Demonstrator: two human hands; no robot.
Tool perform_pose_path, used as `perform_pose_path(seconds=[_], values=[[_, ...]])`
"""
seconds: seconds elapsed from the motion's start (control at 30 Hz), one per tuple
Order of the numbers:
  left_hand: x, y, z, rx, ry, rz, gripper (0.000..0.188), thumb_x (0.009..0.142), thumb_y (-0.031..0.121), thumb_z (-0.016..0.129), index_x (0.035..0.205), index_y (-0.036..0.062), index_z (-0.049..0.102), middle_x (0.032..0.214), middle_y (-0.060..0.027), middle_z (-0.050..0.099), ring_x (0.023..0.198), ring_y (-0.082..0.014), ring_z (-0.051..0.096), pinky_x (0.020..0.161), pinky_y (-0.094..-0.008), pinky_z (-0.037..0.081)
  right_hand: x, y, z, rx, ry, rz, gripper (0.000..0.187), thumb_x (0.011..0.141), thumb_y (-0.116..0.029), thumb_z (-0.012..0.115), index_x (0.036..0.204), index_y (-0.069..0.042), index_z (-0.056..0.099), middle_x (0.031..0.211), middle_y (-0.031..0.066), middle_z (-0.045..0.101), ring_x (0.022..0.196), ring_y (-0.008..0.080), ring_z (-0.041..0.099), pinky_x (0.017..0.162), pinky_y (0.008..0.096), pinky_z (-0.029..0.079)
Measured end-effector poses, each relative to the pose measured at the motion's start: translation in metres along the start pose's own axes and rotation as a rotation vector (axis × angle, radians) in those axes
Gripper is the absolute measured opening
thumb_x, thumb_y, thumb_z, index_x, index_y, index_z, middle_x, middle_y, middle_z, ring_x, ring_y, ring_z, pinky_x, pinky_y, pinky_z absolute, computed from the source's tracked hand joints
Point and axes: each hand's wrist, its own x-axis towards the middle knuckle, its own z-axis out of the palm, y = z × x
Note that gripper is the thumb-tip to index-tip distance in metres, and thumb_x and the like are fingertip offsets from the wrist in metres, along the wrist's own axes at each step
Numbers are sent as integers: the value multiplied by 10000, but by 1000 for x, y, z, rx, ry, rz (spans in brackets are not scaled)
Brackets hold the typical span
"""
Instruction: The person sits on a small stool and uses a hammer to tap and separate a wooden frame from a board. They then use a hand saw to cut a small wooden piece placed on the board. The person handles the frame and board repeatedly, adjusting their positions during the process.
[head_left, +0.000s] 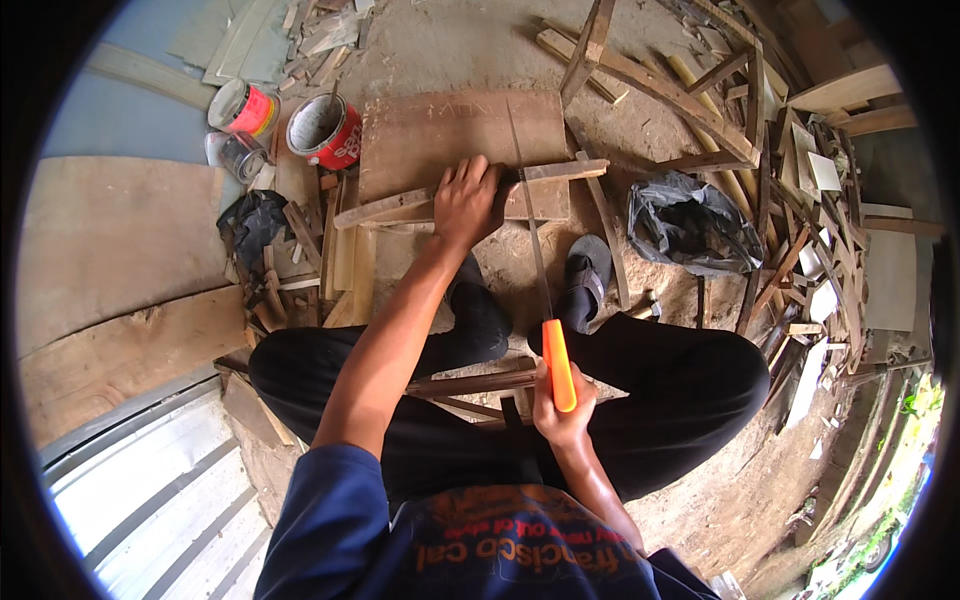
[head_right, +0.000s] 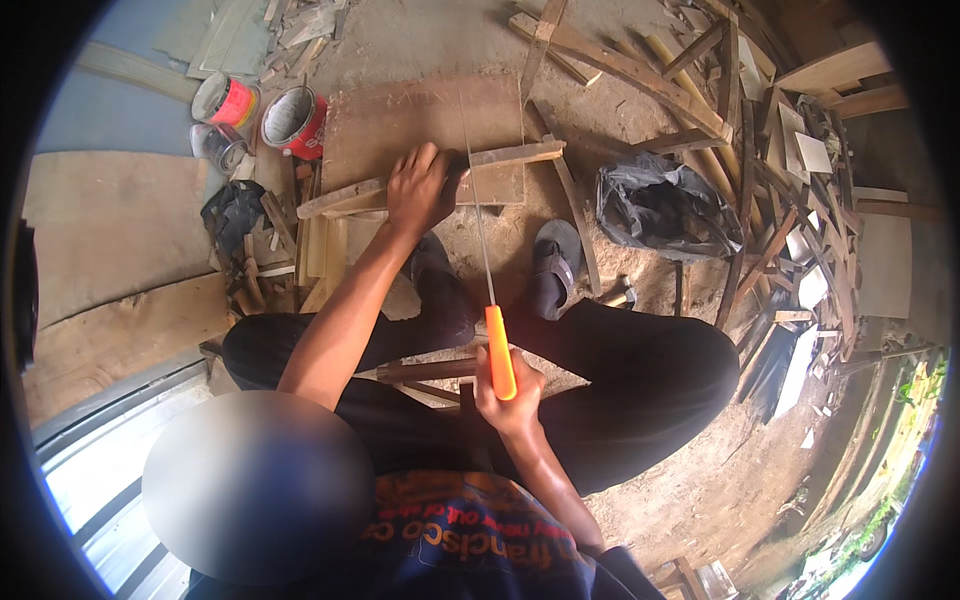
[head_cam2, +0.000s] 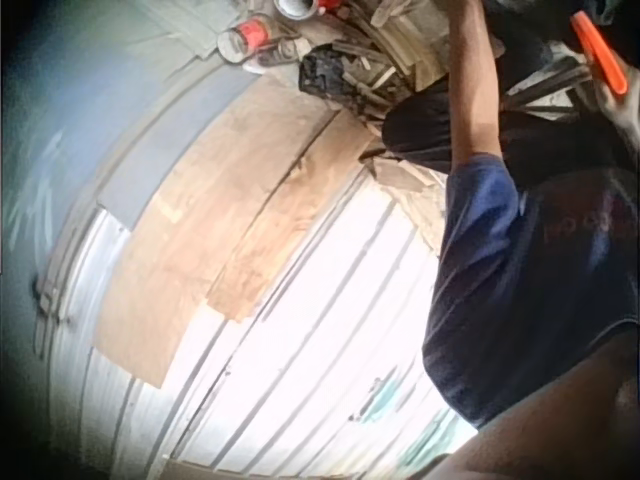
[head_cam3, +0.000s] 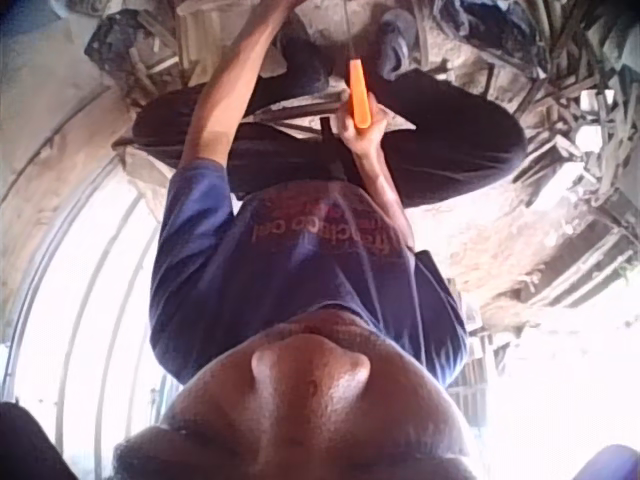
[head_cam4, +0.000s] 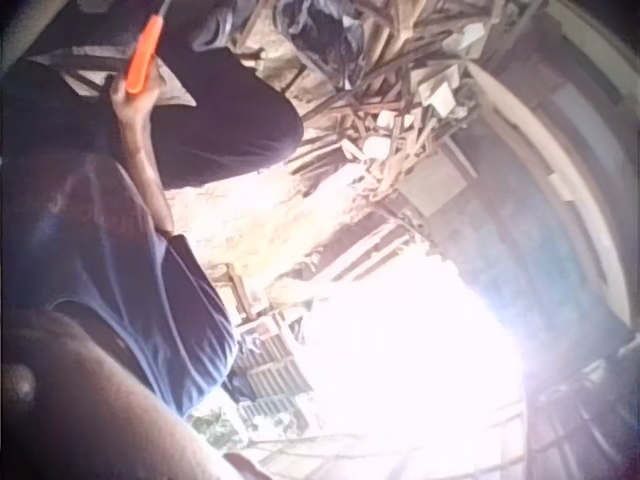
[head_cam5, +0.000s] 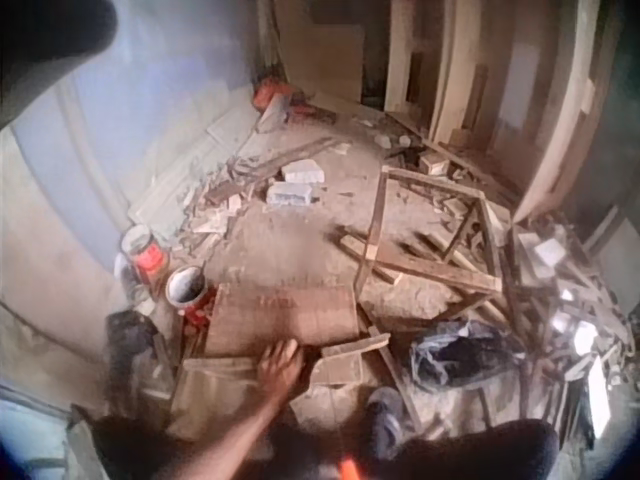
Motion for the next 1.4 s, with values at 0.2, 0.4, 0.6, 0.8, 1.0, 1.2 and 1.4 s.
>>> perform_pose_path(seconds=[0.2, 0.4, 0.6, 0.8, 1.0, 1.2, 1.4], values=[[-1, 6, -3, -43, 6, -11, 213, 844, 234, 726, 994, 89, 679, 878, -67, 552, 850, -266, 602, 734, -398, 465, -5, 5, -11, 72, 2, 19, 275, 900, -90, 708, 699, -37, 529, 530, 51, 502, 440, 77, 478, 433, 277, 379], [-2, 4, -3, -18, 14, 5, 182, 880, 277, 689, 945, 108, 676, 875, -56, 545, 865, -255, 586, 754, -393, 453, -21, 14, -21, 34, 1, -71, 198, 887, -73, 702, 739, -15, 585, 532, 64, 521, 451, 85, 500, 452, 273, 408], [1, 3, -4, -68, 9, -11, 240, 875, 302, 700, 925, 69, 673, 861, -94, 518, 850, -271, 580, 741, -394, 452, 26, -6, 3, 19, -26, 63, 269, 888, -96, 713, 694, -28, 540, 516, 46, 519, 460, 80, 518, 457, 276, 427], [0, 6, -5, -43, -8, -9, 221, 851, 245, 713, 978, 69, 675, 889, -85, 541, 869, -282, 589, 750, -404, 457, -15, 0, -21, 89, 18, 81, 257, 922, -149, 697, 740, -5, 586, 555, 30, 540, 503, 61, 510, 469, 273, 420], [0, 5, -5, -15, -9, 24, 229, 877, 290, 686, 977, 85, 673, 886, -82, 518, 870, -267, 577, 760, -396, 459, 3, -2, -12, 155, -10, 85, 291, 954, -163, 665, 730, -6, 565, 573, 18, 555, 525, 57, 517, 477, 248, 404], [0, 6, -5, -46, -34, -22, 230, 882, 288, 675, 964, 73, 667, 879, -80, 514, 871, -265, 582, 775, -394, 461, 27, -9, -2, 112, -5, 156, 343, 941, -198, 703, 698, -23, 535, 528, 2, 472, 493, 43, 424, 442, 264, 352], [-9, 2, -3, -27, 1, 30, 242, 831, 235, 730, 1022, 93, 682, 890, -70, 543, 856, -266, 592, 739, -395, 469, -11, -8, -25, 61, 7, -18, 278, 924, -132, 680, 702, -17, 559, 526, 41, 529, 479, 65, 517, 456, 272, 418]])
